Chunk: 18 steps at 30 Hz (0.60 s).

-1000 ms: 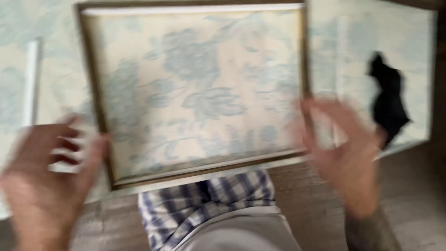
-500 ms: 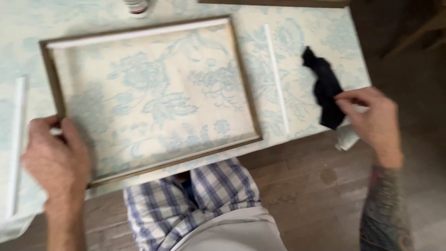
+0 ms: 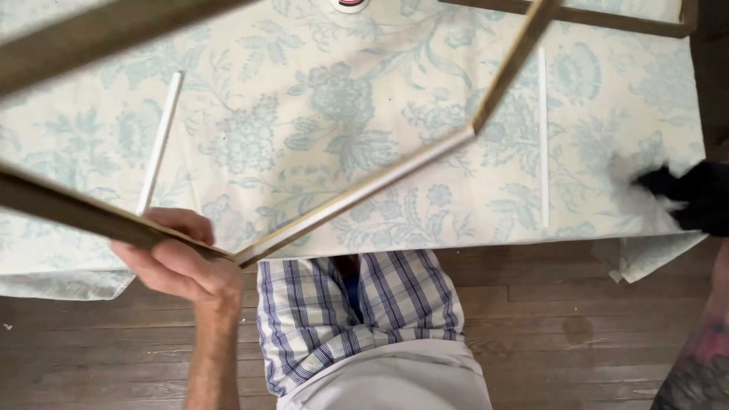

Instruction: The person assembles a picture frame by applying glue to white strips and attaching them to the frame's edges. They use a black cloth to wipe the frame and press the strips into place.

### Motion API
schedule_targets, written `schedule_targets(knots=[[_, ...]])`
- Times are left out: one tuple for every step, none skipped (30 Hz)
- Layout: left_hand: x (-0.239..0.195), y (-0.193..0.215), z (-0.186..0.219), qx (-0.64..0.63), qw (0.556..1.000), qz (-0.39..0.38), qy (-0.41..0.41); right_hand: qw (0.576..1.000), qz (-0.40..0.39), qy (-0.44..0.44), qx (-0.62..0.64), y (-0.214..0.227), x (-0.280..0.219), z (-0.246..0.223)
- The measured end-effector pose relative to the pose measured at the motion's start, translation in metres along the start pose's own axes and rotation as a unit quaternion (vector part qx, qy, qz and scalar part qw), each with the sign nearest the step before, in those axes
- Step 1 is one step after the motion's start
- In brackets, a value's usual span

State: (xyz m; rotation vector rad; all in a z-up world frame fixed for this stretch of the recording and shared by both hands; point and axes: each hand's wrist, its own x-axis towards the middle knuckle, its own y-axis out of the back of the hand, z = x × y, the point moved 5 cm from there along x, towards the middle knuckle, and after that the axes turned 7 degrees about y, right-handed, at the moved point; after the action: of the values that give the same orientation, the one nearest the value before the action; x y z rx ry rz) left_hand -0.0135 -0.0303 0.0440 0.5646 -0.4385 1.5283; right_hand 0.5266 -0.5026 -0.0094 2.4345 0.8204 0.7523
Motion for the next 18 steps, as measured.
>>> schedule_targets(knots=[[-0.013,0.006,-0.018,-0.022,0.999,-0.014,-0.026,0.998,0.013,-0.019,0.066,0.001,-0.001,0.014],[-0.015,-0.002,-0.008,-0.022,0.999,-0.014,-0.025,0.998,0.013,-0.018,0.065,-0.001,0.003,0.021],[-0.017,-0.011,0.003,-0.036,0.999,-0.005,-0.026,0.985,0.034,-0.045,0.164,-0.002,0.007,0.03],[-0.019,-0.02,0.013,-0.05,0.998,0.003,-0.027,0.961,0.054,-0.072,0.26,-0.003,0.011,0.04],[-0.023,-0.023,0.015,-0.051,0.998,0.004,-0.026,0.962,0.053,-0.071,0.259,-0.041,0.046,-0.025],[-0.028,-0.027,0.018,-0.075,0.997,-0.003,-0.035,0.977,0.092,-0.13,0.141,-0.073,0.065,-0.089],[-0.036,-0.028,0.022,-0.096,0.995,-0.012,-0.039,0.974,0.126,-0.189,0.019,-0.101,0.068,-0.161],[-0.043,-0.023,0.019,-0.094,0.995,-0.012,-0.034,0.974,0.122,-0.192,0.016,-0.121,0.072,-0.176],[-0.049,-0.024,0.017,-0.035,0.997,-0.036,-0.058,0.983,0.067,-0.161,0.059,-0.147,0.08,-0.194],[-0.055,-0.026,0.015,0.024,0.995,-0.061,-0.081,0.986,0.012,-0.131,0.101,-0.173,0.087,-0.212],[-0.071,-0.014,0.0,0.022,0.995,-0.06,-0.079,0.987,0.012,-0.13,0.097,-0.186,0.091,-0.222],[-0.088,-0.008,-0.018,0.089,0.99,-0.094,-0.06,0.98,0.001,-0.167,0.107,-0.2,0.093,-0.229],[-0.105,-0.002,-0.037,0.153,0.979,-0.129,-0.04,0.972,-0.009,-0.205,0.115,-0.213,0.094,-0.236],[-0.103,-0.008,-0.032,0.15,0.979,-0.13,-0.038,0.972,-0.008,-0.205,0.111,-0.219,0.096,-0.227],[-0.1,-0.013,-0.031,-0.224,0.957,-0.175,0.062,0.998,-0.011,-0.039,0.045,-0.224,0.105,-0.233],[-0.098,-0.022,-0.029,-0.563,0.788,-0.196,0.153,0.991,-0.018,0.127,-0.022,-0.231,0.108,-0.241],[-0.09,-0.028,-0.022,-0.564,0.788,-0.195,0.152,0.991,-0.017,0.128,-0.023,-0.238,0.111,-0.24],[-0.081,-0.028,-0.013,-0.359,0.92,-0.135,0.08,0.982,-0.013,0.179,-0.054,-0.244,0.112,-0.243]])
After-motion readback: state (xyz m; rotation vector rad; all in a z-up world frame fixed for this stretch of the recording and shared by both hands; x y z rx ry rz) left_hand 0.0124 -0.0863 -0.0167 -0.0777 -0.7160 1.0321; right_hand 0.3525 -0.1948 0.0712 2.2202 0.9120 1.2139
